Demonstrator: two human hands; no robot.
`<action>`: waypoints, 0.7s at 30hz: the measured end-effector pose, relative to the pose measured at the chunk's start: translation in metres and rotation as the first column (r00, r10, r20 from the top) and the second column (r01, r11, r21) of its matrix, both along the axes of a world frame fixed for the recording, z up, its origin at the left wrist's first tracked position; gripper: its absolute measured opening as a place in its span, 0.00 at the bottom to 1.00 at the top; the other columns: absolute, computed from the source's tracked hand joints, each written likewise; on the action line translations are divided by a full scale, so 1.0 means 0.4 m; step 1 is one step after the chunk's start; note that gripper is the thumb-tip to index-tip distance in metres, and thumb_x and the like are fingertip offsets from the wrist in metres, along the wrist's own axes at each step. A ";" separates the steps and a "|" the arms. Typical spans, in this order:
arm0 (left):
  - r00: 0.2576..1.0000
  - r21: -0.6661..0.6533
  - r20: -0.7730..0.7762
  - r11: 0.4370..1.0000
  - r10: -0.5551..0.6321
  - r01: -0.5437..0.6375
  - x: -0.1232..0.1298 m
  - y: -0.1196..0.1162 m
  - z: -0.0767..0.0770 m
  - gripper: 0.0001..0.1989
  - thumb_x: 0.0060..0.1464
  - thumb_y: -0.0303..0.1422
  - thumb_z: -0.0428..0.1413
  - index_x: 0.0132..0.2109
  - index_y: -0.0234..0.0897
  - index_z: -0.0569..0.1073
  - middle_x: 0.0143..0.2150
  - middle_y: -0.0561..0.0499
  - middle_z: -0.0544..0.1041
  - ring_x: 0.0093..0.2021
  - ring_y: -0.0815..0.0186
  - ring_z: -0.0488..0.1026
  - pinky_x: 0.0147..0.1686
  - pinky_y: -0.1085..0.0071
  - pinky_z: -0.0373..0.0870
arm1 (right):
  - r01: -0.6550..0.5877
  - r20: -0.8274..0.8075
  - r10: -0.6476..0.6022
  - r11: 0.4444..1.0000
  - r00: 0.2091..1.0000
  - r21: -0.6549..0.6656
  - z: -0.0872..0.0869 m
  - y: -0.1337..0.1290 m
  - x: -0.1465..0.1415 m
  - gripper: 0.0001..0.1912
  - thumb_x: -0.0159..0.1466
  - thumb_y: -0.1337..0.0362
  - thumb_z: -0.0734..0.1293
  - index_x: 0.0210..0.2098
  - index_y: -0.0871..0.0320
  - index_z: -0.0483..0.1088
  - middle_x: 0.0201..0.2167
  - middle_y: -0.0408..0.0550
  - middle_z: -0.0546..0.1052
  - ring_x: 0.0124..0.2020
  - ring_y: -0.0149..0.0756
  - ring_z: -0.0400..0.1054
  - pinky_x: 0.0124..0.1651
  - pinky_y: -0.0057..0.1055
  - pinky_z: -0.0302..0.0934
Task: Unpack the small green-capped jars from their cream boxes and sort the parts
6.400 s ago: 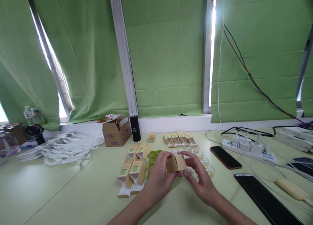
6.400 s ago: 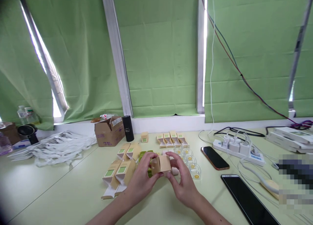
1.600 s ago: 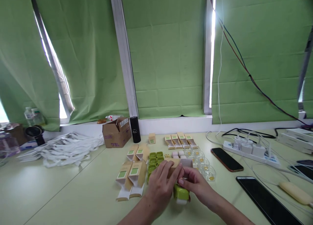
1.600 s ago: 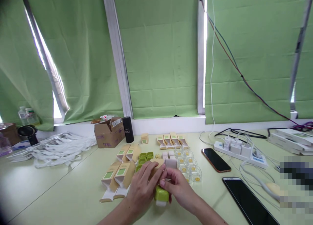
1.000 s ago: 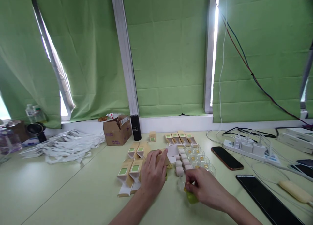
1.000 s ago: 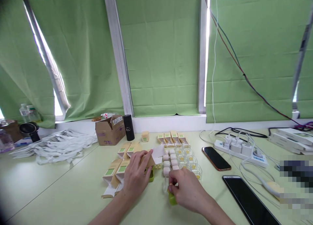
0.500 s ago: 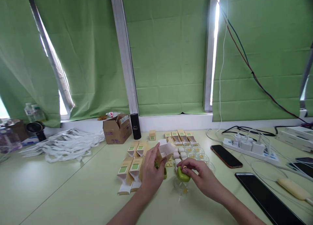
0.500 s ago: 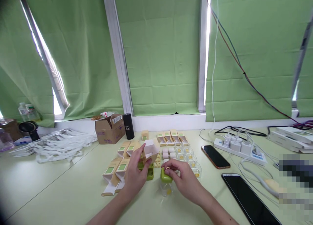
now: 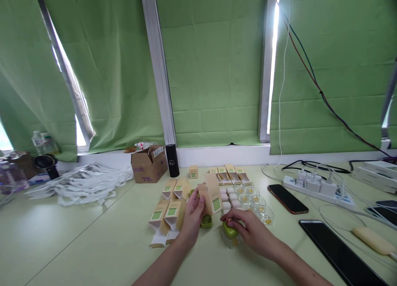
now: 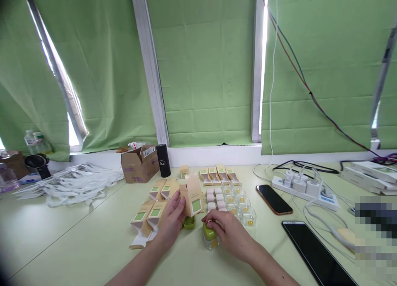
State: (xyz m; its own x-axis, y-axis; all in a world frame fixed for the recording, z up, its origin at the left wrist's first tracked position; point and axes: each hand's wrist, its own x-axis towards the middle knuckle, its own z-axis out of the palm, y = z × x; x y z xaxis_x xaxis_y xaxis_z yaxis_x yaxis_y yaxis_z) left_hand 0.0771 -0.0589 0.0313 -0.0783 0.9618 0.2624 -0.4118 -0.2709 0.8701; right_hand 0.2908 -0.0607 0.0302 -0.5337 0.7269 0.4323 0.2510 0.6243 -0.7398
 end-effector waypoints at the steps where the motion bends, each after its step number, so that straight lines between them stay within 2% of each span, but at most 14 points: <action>1: 0.999 -0.013 0.031 1.000 -0.028 0.028 0.001 -0.002 0.002 0.29 0.54 0.46 0.67 0.60 0.42 0.72 0.58 0.43 0.78 0.56 0.54 0.77 0.52 0.62 0.77 | 0.002 0.023 -0.002 1.000 1.000 0.004 -0.002 0.000 -0.001 0.12 0.71 0.61 0.62 0.39 0.52 0.78 0.39 0.47 0.84 0.41 0.43 0.78 0.47 0.36 0.67; 6: 0.983 -0.040 0.112 0.988 -0.147 0.152 0.005 -0.008 0.010 0.23 0.57 0.45 0.66 0.55 0.40 0.74 0.51 0.44 0.82 0.44 0.58 0.81 0.39 0.63 0.80 | 0.029 0.087 -0.031 0.999 0.996 0.023 -0.012 -0.004 -0.004 0.11 0.70 0.64 0.62 0.38 0.52 0.77 0.38 0.46 0.83 0.40 0.42 0.76 0.44 0.34 0.66; 11: 0.974 -0.060 0.140 0.980 -0.179 0.189 0.008 -0.011 0.012 0.21 0.57 0.44 0.65 0.53 0.39 0.74 0.48 0.43 0.83 0.39 0.60 0.82 0.33 0.67 0.78 | 0.045 0.087 -0.045 0.999 0.995 0.009 -0.019 -0.010 -0.002 0.10 0.67 0.65 0.64 0.41 0.51 0.78 0.37 0.46 0.83 0.40 0.43 0.76 0.44 0.35 0.66; 15: 0.969 -0.084 0.163 0.976 -0.185 0.200 0.009 -0.013 0.010 0.23 0.57 0.43 0.66 0.55 0.40 0.74 0.51 0.42 0.83 0.42 0.58 0.82 0.34 0.68 0.78 | 0.064 -0.062 -0.067 0.997 0.996 -0.050 -0.003 -0.012 -0.006 0.11 0.66 0.61 0.68 0.47 0.50 0.78 0.44 0.48 0.83 0.44 0.46 0.75 0.50 0.41 0.68; 19: 0.975 -0.112 0.164 0.979 -0.150 0.170 0.010 -0.015 0.005 0.26 0.55 0.44 0.68 0.57 0.40 0.74 0.52 0.43 0.82 0.45 0.57 0.82 0.38 0.68 0.78 | 0.088 -0.220 -0.124 0.982 0.967 -0.166 0.029 0.003 -0.025 0.15 0.67 0.53 0.68 0.48 0.53 0.78 0.47 0.53 0.81 0.42 0.45 0.74 0.47 0.42 0.70; 21: 0.982 -0.112 0.150 0.985 -0.116 0.134 0.009 -0.016 0.004 0.27 0.54 0.45 0.68 0.58 0.41 0.74 0.51 0.43 0.82 0.46 0.57 0.81 0.39 0.67 0.78 | 0.059 -0.264 -0.117 0.974 0.957 -0.218 0.045 0.016 -0.039 0.19 0.66 0.50 0.69 0.50 0.55 0.77 0.48 0.54 0.81 0.43 0.45 0.74 0.46 0.42 0.70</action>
State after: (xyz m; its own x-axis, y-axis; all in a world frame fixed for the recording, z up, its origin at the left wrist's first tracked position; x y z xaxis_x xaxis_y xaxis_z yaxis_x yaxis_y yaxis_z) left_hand 0.0808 -0.0655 0.0329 0.0164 0.9902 0.1385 -0.5579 -0.1059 0.8231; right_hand 0.2753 -0.0542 0.0480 -0.3456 0.8543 0.3884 0.0681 0.4356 -0.8976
